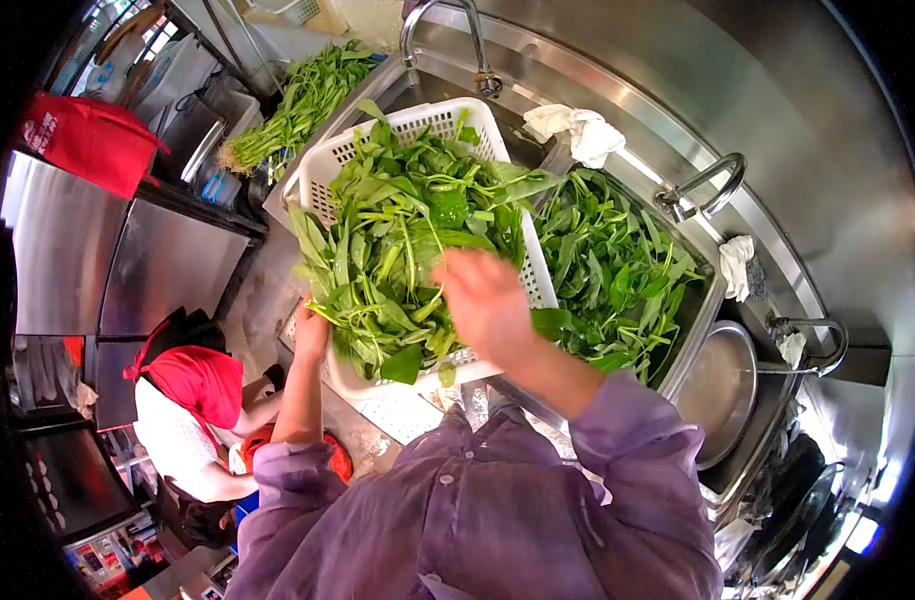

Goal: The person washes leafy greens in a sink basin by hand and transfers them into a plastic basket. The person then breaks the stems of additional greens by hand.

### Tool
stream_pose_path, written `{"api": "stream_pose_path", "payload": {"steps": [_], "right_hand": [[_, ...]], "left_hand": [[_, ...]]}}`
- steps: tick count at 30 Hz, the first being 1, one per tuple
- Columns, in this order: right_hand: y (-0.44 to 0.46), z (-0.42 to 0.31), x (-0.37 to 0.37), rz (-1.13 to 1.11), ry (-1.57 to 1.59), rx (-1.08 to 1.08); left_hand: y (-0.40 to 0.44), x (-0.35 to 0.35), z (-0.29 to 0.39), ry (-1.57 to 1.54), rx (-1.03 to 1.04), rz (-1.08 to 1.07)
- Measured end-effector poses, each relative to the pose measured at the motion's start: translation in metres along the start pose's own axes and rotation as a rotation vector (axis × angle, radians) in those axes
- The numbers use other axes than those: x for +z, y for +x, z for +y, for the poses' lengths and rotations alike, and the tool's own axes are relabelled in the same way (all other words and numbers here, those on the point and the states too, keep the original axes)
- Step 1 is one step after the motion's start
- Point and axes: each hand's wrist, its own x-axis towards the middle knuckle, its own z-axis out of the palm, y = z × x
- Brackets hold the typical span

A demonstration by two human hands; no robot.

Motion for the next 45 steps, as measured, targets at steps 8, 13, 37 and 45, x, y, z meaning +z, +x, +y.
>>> {"api": "stream_pose_path", "payload": {"steps": [8,13,37,45], "right_hand": [[0.031,0.032,0.003,0.006,-0.113,0.021],[-0.006,0.009,-0.012,-0.02,-0.153,-0.264],[-0.163,0.184,0.047,-0.947,-0.218,1.278],[-0.181,0.226,0.065,-1.076,-0.328,1.285]], "left_hand": [[0.0,0.007,-0.005,0.079,-0.013,0.059],[0.001,0.008,-0.005,-0.027,0.024,-0.01],[0.005,-0.001,-0.018,0.003,-0.004,0.028],[-0.001,0.006,-0.006,-0.006,-0.002,0.027]]}}
